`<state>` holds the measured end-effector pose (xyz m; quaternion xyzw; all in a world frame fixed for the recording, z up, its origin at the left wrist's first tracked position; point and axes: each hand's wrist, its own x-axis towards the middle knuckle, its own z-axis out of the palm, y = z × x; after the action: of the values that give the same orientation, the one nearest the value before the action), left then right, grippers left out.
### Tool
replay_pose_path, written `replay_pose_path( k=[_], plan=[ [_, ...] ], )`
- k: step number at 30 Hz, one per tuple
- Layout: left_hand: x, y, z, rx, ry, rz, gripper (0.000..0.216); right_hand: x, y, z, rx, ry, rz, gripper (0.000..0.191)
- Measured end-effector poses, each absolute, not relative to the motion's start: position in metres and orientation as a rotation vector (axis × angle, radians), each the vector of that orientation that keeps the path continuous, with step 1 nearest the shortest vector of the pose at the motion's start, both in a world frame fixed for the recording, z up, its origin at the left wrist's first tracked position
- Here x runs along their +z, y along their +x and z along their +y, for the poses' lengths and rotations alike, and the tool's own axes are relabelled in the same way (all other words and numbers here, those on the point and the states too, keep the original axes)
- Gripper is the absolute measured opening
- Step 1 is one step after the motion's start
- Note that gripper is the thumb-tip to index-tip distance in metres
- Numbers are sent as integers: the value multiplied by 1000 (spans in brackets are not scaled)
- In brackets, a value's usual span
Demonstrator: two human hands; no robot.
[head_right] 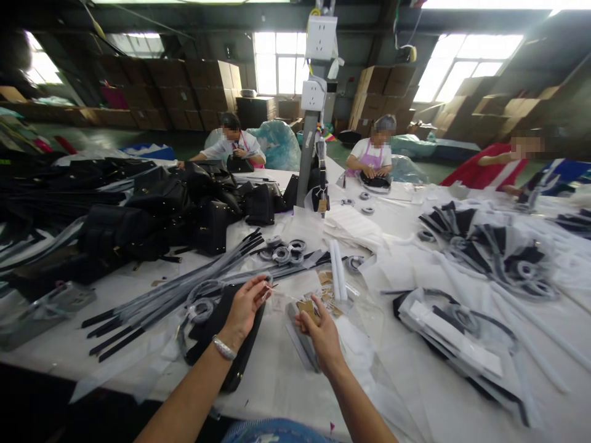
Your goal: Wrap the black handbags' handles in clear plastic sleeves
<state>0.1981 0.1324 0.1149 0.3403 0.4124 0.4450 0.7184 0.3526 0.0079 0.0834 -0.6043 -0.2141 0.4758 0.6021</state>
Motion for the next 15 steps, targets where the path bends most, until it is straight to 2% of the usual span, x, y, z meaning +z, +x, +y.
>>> replay_pose_path(
  k=[3,8,13,15],
  plan=[
    [116,192,146,1038,782,932,26,82,371,11,1041,-1390,-510,43],
    [119,194,151,1015,1030,931,26,101,389,23,1006,-1357,-580,36],
    [127,219,130,783,1337,717,49,131,388,37,1117,-1270,-712,36],
    [128,230,123,716,1400,643,46,142,387,41,1189,-1199,-738,39]
  ],
)
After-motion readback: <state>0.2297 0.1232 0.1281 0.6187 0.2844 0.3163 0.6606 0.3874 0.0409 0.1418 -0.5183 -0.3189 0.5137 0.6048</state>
